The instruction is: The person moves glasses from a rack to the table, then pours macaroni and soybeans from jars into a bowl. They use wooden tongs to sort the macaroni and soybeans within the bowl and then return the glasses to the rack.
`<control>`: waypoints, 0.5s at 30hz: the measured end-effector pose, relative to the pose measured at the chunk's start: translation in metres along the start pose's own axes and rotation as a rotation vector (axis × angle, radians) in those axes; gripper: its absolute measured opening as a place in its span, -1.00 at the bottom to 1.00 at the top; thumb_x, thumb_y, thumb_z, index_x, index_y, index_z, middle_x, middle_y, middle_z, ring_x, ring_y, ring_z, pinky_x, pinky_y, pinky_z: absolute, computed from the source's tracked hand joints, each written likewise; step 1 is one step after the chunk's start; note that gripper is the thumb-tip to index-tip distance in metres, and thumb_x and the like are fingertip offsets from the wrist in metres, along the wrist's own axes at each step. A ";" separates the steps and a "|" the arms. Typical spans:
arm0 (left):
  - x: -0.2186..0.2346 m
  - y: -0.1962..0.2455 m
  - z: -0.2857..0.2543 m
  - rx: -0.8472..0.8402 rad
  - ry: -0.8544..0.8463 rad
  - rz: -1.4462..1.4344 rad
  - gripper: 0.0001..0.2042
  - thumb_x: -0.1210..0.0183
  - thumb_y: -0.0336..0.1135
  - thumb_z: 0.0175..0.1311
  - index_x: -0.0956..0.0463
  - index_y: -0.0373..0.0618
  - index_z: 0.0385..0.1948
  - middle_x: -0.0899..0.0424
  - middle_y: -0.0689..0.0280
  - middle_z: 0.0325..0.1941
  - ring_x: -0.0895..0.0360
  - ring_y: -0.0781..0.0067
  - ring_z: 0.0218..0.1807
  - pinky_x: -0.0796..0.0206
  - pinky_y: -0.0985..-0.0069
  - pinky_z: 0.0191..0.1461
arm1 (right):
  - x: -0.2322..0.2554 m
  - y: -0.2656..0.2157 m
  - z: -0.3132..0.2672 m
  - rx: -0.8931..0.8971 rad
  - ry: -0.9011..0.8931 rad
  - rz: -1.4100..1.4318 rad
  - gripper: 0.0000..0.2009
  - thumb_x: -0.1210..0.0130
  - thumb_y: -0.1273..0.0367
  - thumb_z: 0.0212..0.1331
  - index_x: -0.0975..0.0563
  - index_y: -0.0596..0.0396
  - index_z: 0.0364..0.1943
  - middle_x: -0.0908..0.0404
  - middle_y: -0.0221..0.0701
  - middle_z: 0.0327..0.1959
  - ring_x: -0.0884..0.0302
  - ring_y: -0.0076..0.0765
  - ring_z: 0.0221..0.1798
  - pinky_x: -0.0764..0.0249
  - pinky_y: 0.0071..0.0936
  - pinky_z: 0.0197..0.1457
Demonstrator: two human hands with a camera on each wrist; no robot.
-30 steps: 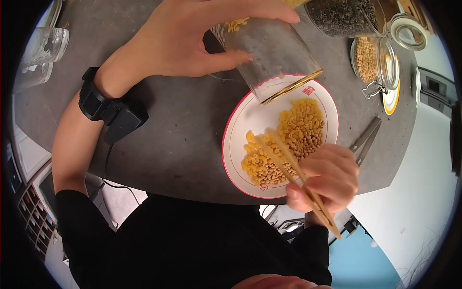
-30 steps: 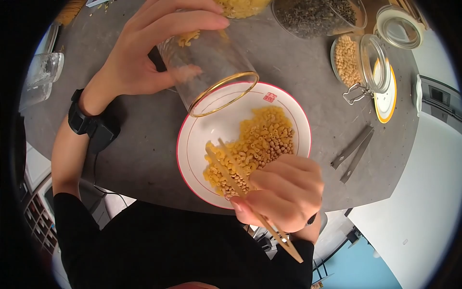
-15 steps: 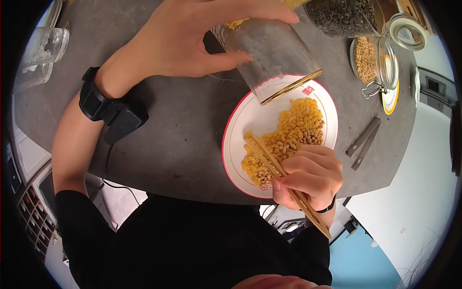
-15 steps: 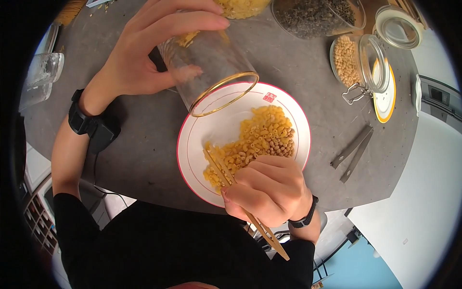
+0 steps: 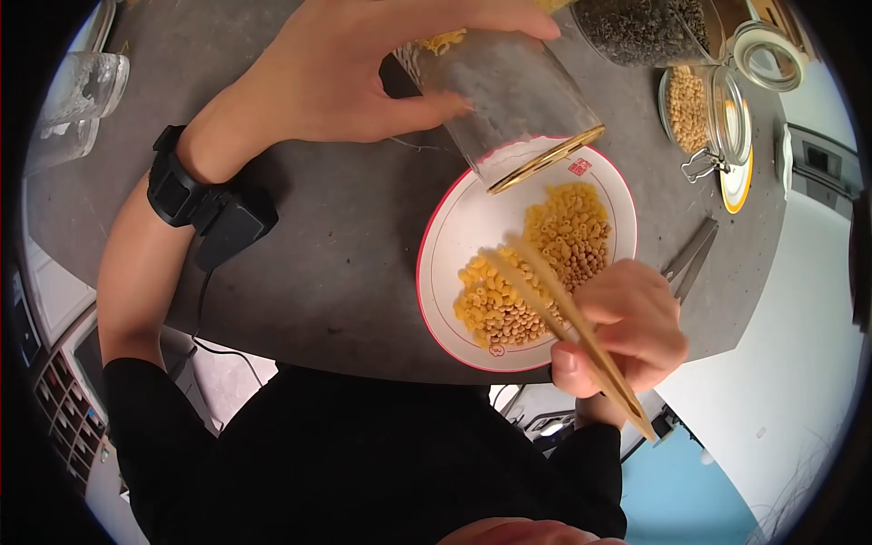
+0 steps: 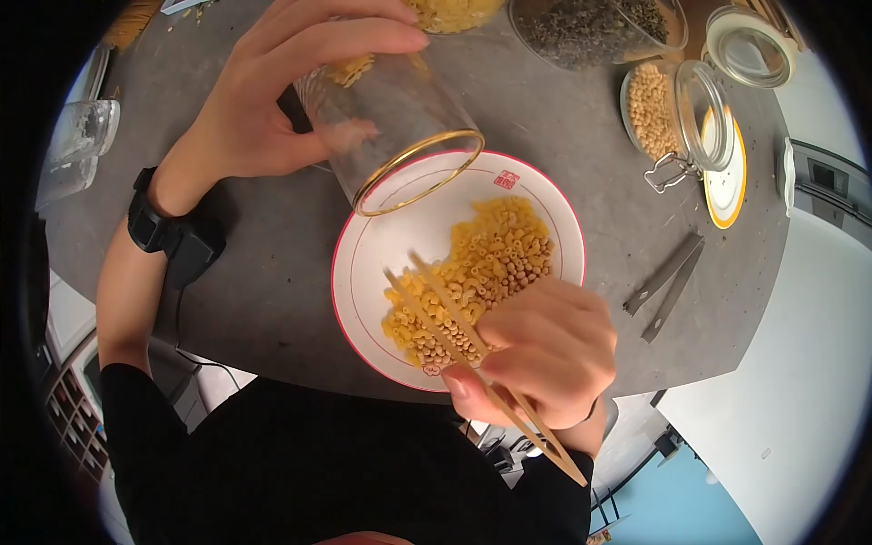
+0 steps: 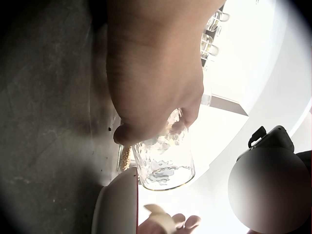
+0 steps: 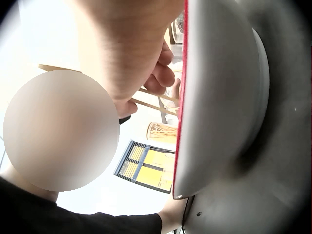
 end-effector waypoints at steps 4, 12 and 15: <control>0.006 0.010 0.010 0.058 -0.046 -0.005 -0.45 -0.42 -0.35 0.05 -0.61 -0.05 0.19 -0.61 0.20 0.13 -0.54 0.13 0.16 -0.35 0.22 0.25 | -0.009 -0.002 -0.005 0.005 -0.087 -0.044 -0.71 -0.41 0.39 0.04 -0.49 0.04 -0.24 -0.53 -0.45 -0.62 -0.47 -0.39 -0.69 -0.26 -0.50 -0.65; 0.002 0.000 0.000 0.006 0.011 -0.020 -0.45 -0.40 -0.35 0.04 -0.60 -0.03 0.19 -0.60 0.20 0.14 -0.54 0.13 0.16 -0.34 0.21 0.26 | -0.024 0.001 -0.004 -0.004 -0.191 -0.093 -0.72 -0.39 0.37 0.06 -0.43 -0.01 -0.32 -0.55 -0.42 -0.67 -0.40 -0.44 -0.75 -0.22 -0.51 -0.64; -0.005 -0.005 -0.002 -0.022 0.043 -0.033 -0.45 -0.40 -0.35 0.04 -0.60 -0.03 0.19 -0.60 0.21 0.13 -0.54 0.12 0.16 -0.34 0.20 0.26 | -0.022 0.000 -0.007 -0.020 -0.133 -0.083 -0.75 -0.37 0.42 0.06 -0.44 0.00 -0.40 -0.54 -0.43 -0.67 -0.38 -0.44 -0.75 -0.21 -0.51 -0.64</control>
Point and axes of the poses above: each hand's wrist, its own z-axis towards the middle knuckle, its own x-axis out of the back of the hand, y = z × x, the point moved 9 cm from there along z, towards the middle knuckle
